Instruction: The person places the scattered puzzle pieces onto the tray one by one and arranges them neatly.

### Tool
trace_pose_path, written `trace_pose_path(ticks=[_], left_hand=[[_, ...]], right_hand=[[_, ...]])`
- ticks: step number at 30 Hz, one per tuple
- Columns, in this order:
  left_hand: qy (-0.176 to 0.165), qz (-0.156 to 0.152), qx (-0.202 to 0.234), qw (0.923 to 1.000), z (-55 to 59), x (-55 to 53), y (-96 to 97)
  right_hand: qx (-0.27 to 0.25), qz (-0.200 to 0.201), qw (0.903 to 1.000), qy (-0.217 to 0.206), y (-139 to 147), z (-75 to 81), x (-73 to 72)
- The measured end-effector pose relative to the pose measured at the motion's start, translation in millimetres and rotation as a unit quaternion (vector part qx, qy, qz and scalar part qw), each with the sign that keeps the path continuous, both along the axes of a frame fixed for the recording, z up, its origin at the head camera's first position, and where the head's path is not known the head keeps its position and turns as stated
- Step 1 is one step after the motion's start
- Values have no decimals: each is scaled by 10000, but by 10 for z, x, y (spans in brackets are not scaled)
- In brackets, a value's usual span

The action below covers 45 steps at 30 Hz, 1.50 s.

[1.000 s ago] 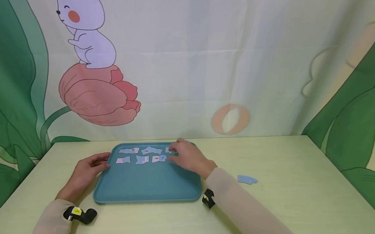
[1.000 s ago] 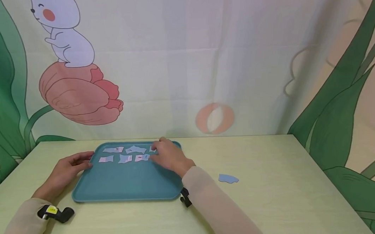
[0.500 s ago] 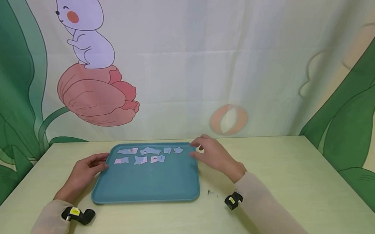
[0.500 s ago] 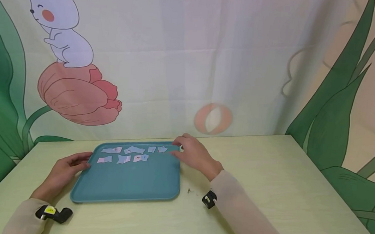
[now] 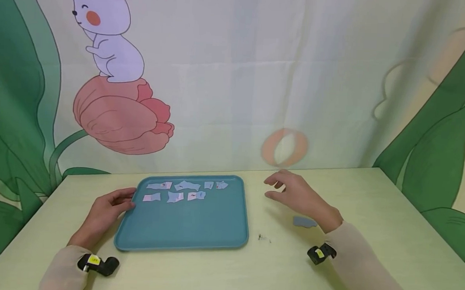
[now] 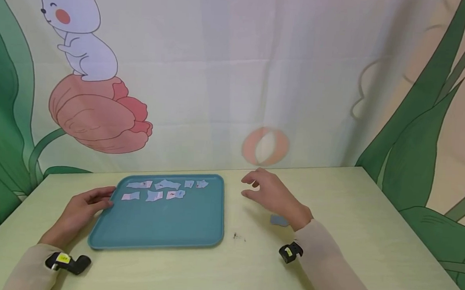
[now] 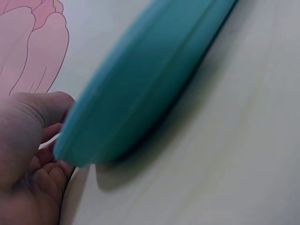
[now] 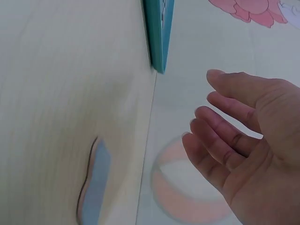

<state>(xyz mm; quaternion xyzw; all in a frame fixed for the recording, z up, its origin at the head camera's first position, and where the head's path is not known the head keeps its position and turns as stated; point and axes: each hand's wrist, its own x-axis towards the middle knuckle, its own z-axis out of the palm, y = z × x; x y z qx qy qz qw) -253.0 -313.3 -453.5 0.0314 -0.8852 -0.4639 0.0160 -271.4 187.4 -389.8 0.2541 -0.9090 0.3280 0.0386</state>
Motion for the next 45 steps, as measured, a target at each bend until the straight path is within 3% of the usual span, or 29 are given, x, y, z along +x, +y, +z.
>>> trace_pose_path(ticks=[20,34,45], left_hand=[[16,-168,76,9998,84,-38,25],[-115,-106,21,9999,53,14,-18],[-128,-85,35,9999,44,25,-18]], right_hand=[[11,102,9970,-762,673,-11,139],[235,540,9899,-1293,779,-56,153],[475,467,9834,-1689,783,-87,193]])
